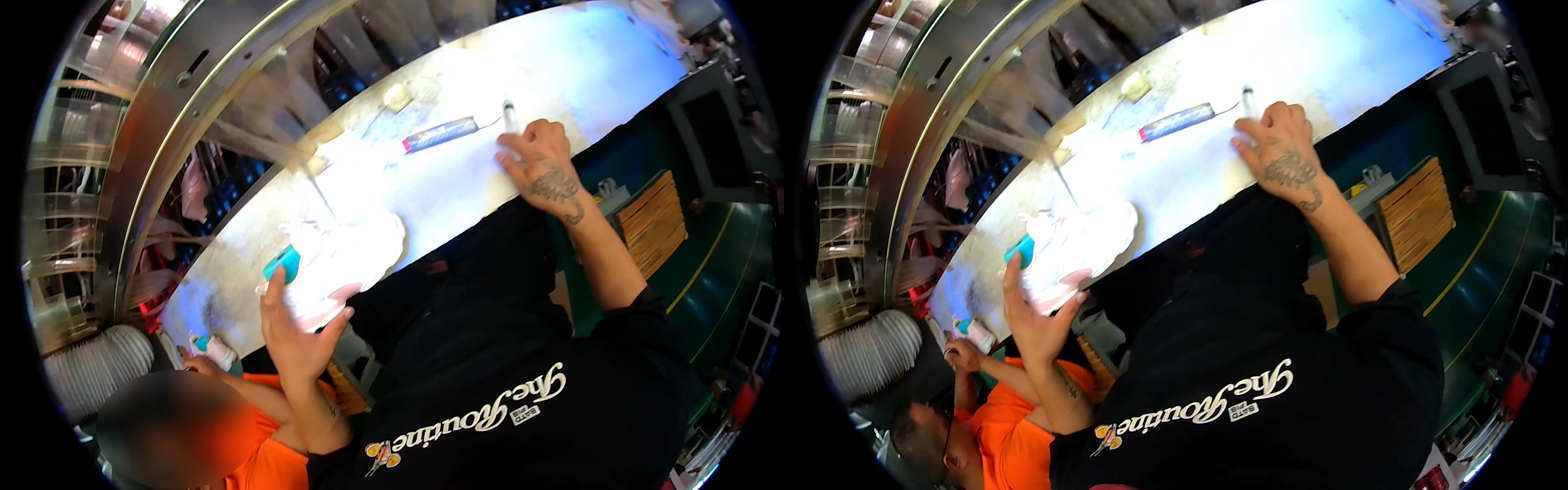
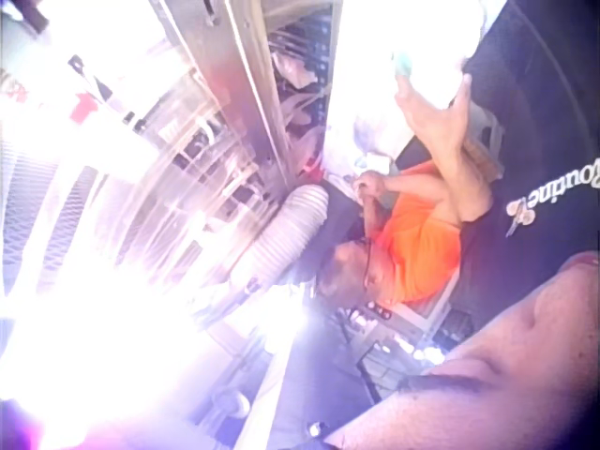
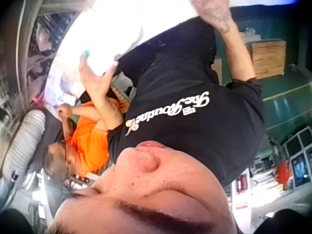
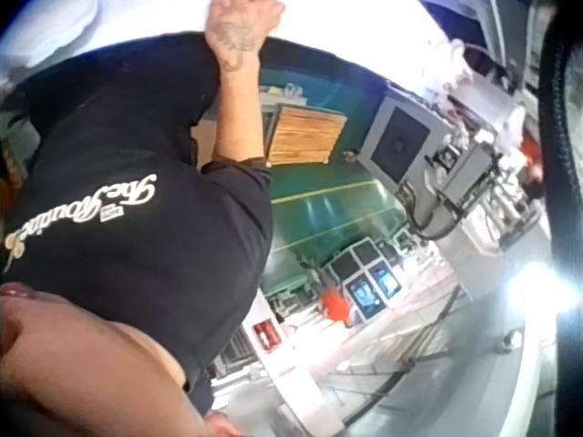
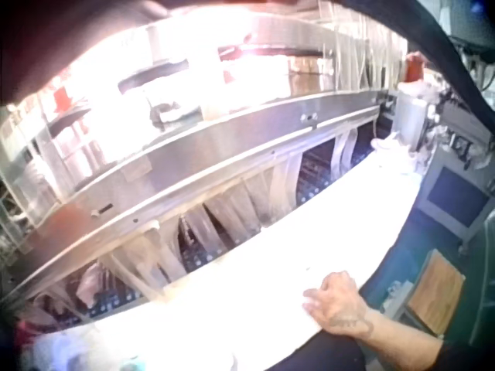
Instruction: The person assembles white sneakers at a factory workstation. They pick up shoe uppers and soles, apply adhesive with a syringe, and press the components together. The person handles the shoes one at a time, rotating them to ensure the parts are aligned before placing them on the table.
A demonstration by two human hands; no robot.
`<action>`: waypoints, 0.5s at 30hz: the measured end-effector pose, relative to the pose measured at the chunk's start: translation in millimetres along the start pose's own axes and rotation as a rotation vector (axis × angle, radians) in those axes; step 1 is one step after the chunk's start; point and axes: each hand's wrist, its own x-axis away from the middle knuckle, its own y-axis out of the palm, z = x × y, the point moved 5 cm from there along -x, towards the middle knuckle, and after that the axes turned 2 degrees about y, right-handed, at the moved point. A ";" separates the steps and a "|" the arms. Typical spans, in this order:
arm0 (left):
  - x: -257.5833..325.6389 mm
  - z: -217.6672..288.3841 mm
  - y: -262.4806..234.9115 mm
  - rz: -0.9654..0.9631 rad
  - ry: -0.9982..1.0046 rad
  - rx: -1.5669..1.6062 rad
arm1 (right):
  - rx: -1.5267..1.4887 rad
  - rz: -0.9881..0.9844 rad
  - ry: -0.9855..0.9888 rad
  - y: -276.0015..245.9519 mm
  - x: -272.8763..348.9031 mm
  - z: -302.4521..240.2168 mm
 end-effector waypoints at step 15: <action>-36.8 61.7 -17.0 -0.085 0.275 -0.235 | -0.450 -0.149 -0.401 38.0 -87.2 -117.0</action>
